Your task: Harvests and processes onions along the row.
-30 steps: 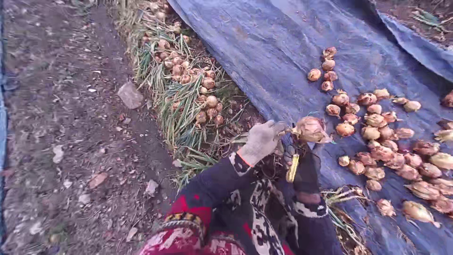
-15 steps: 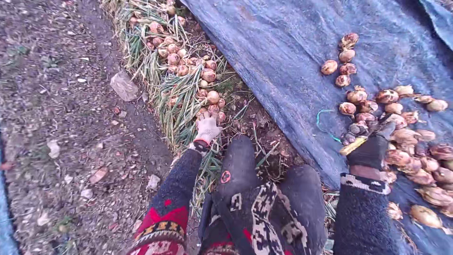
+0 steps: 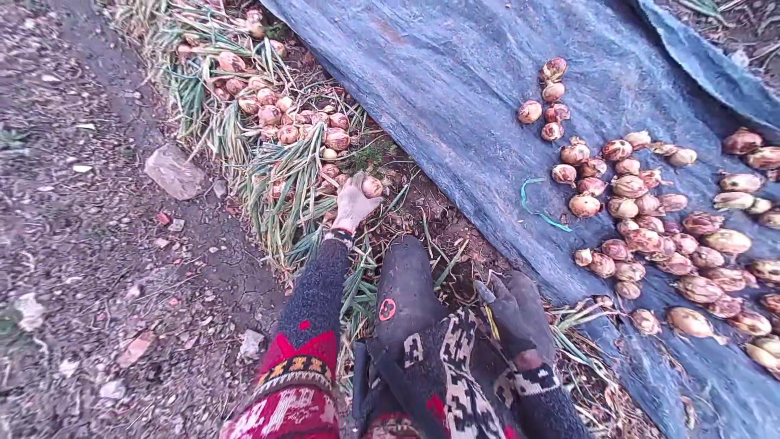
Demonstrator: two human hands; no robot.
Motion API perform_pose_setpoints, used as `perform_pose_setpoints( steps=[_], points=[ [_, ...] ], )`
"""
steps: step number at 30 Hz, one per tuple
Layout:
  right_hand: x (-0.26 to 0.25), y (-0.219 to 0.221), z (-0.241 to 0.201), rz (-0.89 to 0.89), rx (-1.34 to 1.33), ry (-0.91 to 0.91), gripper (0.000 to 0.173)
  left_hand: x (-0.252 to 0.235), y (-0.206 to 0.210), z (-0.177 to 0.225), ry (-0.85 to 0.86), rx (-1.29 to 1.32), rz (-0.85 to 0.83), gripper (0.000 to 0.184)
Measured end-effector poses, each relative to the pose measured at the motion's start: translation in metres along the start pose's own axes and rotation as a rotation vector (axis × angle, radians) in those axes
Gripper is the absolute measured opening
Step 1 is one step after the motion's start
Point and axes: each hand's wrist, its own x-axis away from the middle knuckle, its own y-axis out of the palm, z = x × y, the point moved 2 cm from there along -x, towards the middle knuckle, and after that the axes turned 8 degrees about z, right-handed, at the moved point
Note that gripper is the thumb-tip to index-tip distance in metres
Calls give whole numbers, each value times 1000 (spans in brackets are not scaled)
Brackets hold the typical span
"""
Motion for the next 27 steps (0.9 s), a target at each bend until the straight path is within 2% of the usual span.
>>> perform_pose_setpoints(
  steps=[3, 6, 9, 11, 13, 14, 17, 19, 21, 22, 24, 25, 26, 27],
  points=[
    [-5, 19, -11, -41, 41, -212, 74, 74, -18, 28, 82, 345, -91, 103],
    [4, 41, -17, -122, -80, -417, 81, 156, -42, 62, 76, 632, -369, 95],
    [42, 35, -31, -223, -335, -486, 68, 232, -54, 102, -7, 802, -755, 79],
    [75, 17, -38, -236, -466, -431, 51, 269, -58, 118, -51, 823, -895, 76],
    [85, 9, -29, -242, -529, -432, 41, 284, -61, 121, -13, 759, -886, 83],
    [89, 5, -23, -251, -516, -427, 40, 289, -63, 121, 63, 688, -830, 88],
    [89, 7, -2, -249, -488, -346, 42, 303, -67, 124, 422, 323, -492, 101],
    [83, 16, 11, -194, -585, -312, 42, 316, -57, 127, 500, 187, -299, 105],
    [92, 9, 8, -183, -684, -356, 40, 320, -44, 124, 287, 323, -314, 97],
    [103, 1, 0, -220, -740, -398, 39, 314, -37, 116, 93, 471, -372, 83],
    [127, -19, -15, -263, -789, -484, 36, 300, -11, 95, -300, 948, -447, 41],
    [130, -25, -20, -200, -756, -497, 35, 291, -5, 89, -430, 1175, -483, 33],
    [127, -29, -22, -107, -654, -470, 35, 282, -4, 83, -478, 1296, -491, 31],
    [117, -30, -18, -41, -477, -423, 38, 276, -6, 83, -470, 1306, -465, 34]
  ],
)
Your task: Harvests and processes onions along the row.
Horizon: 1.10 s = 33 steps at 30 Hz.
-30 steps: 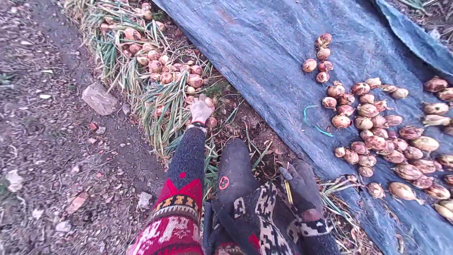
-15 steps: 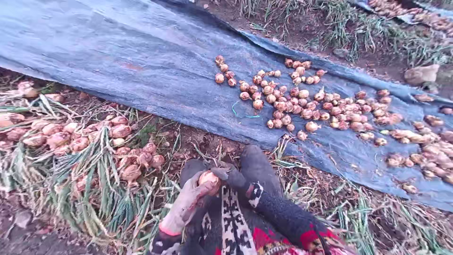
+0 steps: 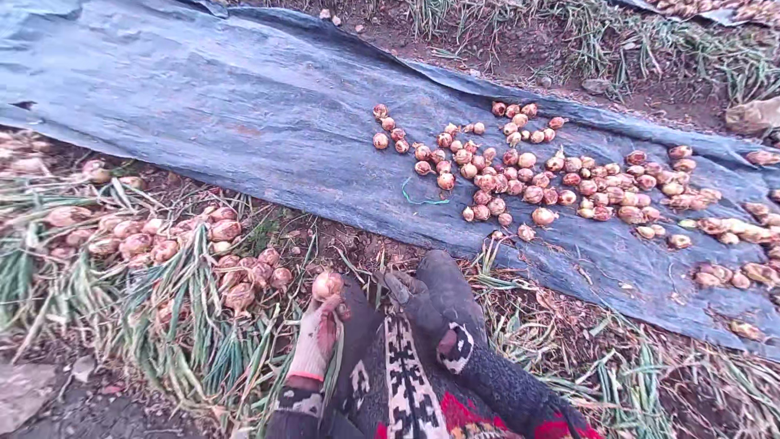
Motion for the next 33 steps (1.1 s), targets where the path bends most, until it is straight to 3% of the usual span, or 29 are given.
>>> perform_pose_setpoints(
  steps=[2, 3, 6, 9, 13, 15, 17, 18, 19, 21, 22, 24, 26, 28, 30, 33],
  points=[
    [-19, -6, 28, -142, 312, 156, 52, 5, 14, 14, 124, -253, 74, 36],
    [-25, -4, 38, -218, 343, 231, 57, 9, 24, 21, 226, -481, 101, 36],
    [-26, 16, 49, -263, -23, 549, 59, 24, 52, 23, 545, -1159, 88, 40],
    [-41, 29, 84, -173, -450, 880, 76, 40, 77, 13, 661, -1510, -108, 40],
    [-68, 19, 87, -171, -632, 891, 86, 17, 83, 12, 592, -1367, -227, 36],
    [-79, 19, 59, -205, -697, 828, 86, -4, 87, 29, 692, -1227, -142, 31],
    [-87, 14, 19, -209, -835, 601, 78, -34, 87, 61, 803, -1214, 105, 29],
    [-92, 1, 0, -216, -921, 378, 71, -54, 75, 80, 770, -1295, 268, 30],
    [-99, -16, -23, -179, -902, 116, 62, -74, 53, 97, 620, -1408, 390, 32],
    [-116, -49, -67, -51, -699, -326, 55, -109, -7, 110, 235, -1620, 450, 35],
    [-124, -61, -78, -26, -637, -421, 58, -123, -36, 106, 105, -1669, 436, 41],
    [-138, -66, -77, -13, -551, -372, 66, -145, -84, 88, 25, -1662, 464, 55],
    [-146, -45, -58, 37, -431, -189, 73, -168, -114, 80, 71, -1511, 571, 55],
    [-144, -23, -26, 92, -252, 14, 66, -195, -127, 82, 105, -1302, 679, 60],
    [-128, -11, 14, 130, -85, 180, 58, -224, -131, 80, 59, -1168, 766, 80],
    [-105, -5, 55, 66, 93, 275, 50, -265, -123, 77, -26, -1094, 946, 102]
  ],
)
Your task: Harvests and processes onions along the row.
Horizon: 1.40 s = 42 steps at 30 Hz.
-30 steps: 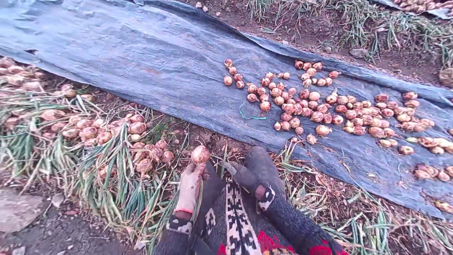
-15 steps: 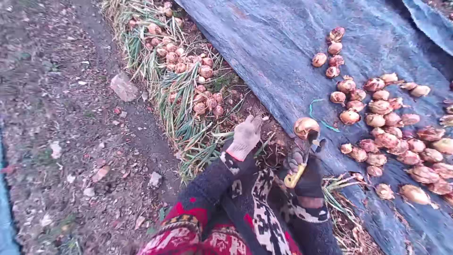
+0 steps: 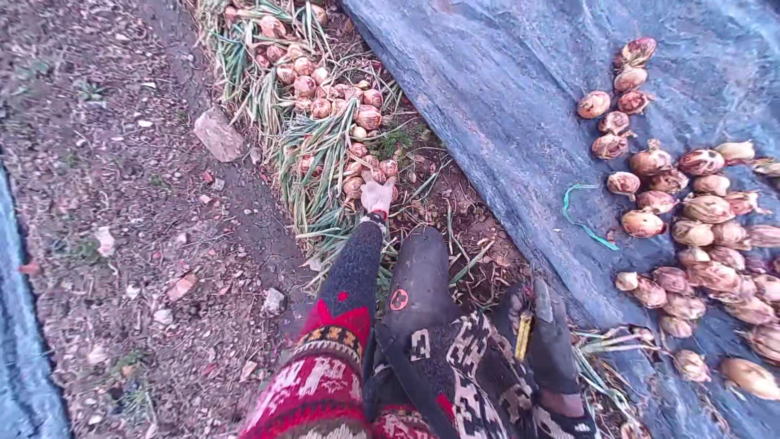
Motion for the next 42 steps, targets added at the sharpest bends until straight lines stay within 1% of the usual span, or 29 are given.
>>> perform_pose_setpoints(
  steps=[2, 4, 7, 9, 11, 13, 14, 15, 17, 18, 20, 23, 24, 26, 27, 28, 30, 31, 32, 33, 34, 35, 36, 37, 38, 39, 40, 41, 42],
  points=[
    [11, 14, -5, -35, 88, -36, 47, -7, 13, 13, -101, 5, 73, 97],
    [19, 19, -5, -48, 183, -21, 50, -4, 17, 10, -122, 45, 96, 96],
    [16, 26, -7, -42, 431, 37, 58, 13, -2, 0, 63, 304, 48, 103],
    [11, 36, -12, -67, 521, -19, 59, 39, -19, -9, 138, 550, -62, 102],
    [4, 49, -6, -84, 514, -98, 62, 72, -38, -22, 138, 795, -204, 95],
    [-2, 61, 2, -129, 456, -154, 68, 109, -59, -32, 120, 1080, -437, 88],
    [-3, 66, 5, -148, 416, -185, 70, 128, -72, -36, 129, 1144, -574, 88],
    [-2, 71, 9, -173, 372, -207, 72, 148, -85, -40, 148, 1137, -706, 87],
    [6, 74, 13, -227, 268, -240, 72, 190, -110, -43, 245, 1005, -957, 83],
    [12, 74, 15, -254, 214, -257, 70, 211, -119, -43, 329, 900, -1036, 79],
    [27, 73, 15, -307, 120, -245, 59, 247, -133, -45, 549, 622, -1082, 75],
    [47, 65, 22, -286, -4, -182, 46, 286, -142, -53, 740, 418, -1008, 76],
    [51, 61, 29, -265, -16, -166, 42, 293, -140, -57, 794, 374, -933, 80],
    [59, 57, 40, -247, -5, -145, 39, 298, -129, -64, 879, 200, -681, 83],
    [68, 57, 40, -251, -21, -157, 38, 291, -120, -68, 861, 77, -530, 83],
    [79, 55, 36, -286, -81, -175, 37, 277, -107, -72, 777, 7, -417, 84],
    [99, 48, 23, -332, -183, -205, 37, 233, -81, -87, 501, 88, -323, 85],
    [100, 47, 17, -298, -191, -211, 38, 210, -77, -89, 367, 257, -351, 83],
    [96, 45, 15, -232, -148, -211, 36, 196, -79, -86, 259, 487, -449, 76],
    [88, 40, 17, -157, -81, -194, 35, 192, -89, -80, 191, 775, -611, 64],
    [75, 36, 22, -87, 14, -164, 35, 193, -106, -68, 189, 1050, -806, 56],
    [62, 31, 27, -35, 134, -118, 37, 196, -126, -55, 264, 1253, -970, 50],
    [53, 27, 32, -14, 249, -67, 41, 196, -142, -42, 360, 1363, -1064, 50],
    [46, 25, 36, -3, 313, -28, 44, 191, -152, -32, 443, 1359, -1039, 53],
    [41, 27, 38, 11, 333, -4, 45, 178, -151, -24, 482, 1245, -882, 54],
    [40, 28, 37, 6, 350, 24, 45, 160, -136, -23, 465, 1044, -647, 52],
    [38, 30, 35, 1, 354, 42, 43, 136, -112, -25, 396, 798, -428, 51],
    [36, 32, 33, -3, 350, 59, 42, 109, -81, -29, 289, 592, -276, 55],
    [32, 35, 33, 8, 333, 62, 39, 81, -48, -35, 185, 447, -195, 60]
  ],
)
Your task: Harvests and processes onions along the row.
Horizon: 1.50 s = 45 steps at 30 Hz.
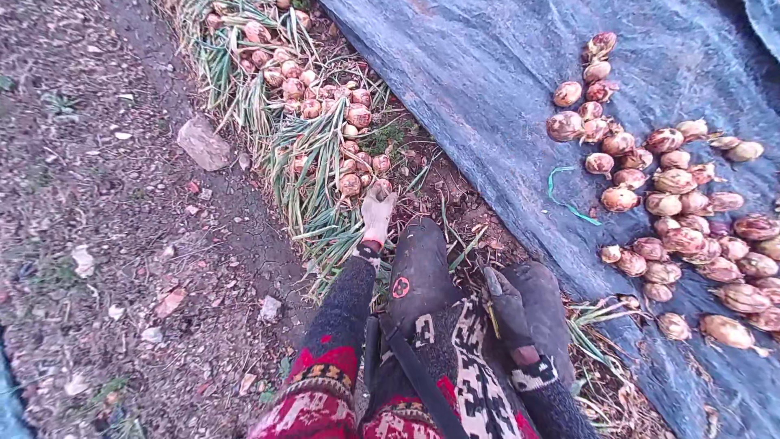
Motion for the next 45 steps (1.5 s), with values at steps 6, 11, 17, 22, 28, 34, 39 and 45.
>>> perform_pose_setpoints(
  steps=[6, 11, 17, 22, 28, 34, 39, 45],
  points=[
    [-13, -10, -4, -18, 118, 15, 41, -84, 79, -37, -255, -478, 133, 92],
    [-25, -16, -19, 38, 258, -46, 46, -69, 73, -28, -65, -524, 113, 108],
    [-28, 12, -28, -103, 173, -210, 66, 65, 14, -2, 241, 144, -250, 96],
    [-3, 26, -33, -284, -98, -430, 79, 171, -50, 35, 137, 306, -812, 85],
    [51, 17, -28, -239, -448, -510, 67, 248, -85, 62, 275, 120, -1004, 92],
    [62, 8, -4, -183, -455, -373, 44, 269, -72, 42, 583, -105, -614, 94],
    [121, -33, -33, -536, -705, -465, 42, 210, -43, -19, 99, 108, -273, 82],
    [46, -21, -7, -262, -33, -282, 58, 192, -43, 19, 155, 201, -333, 68]
  ],
)
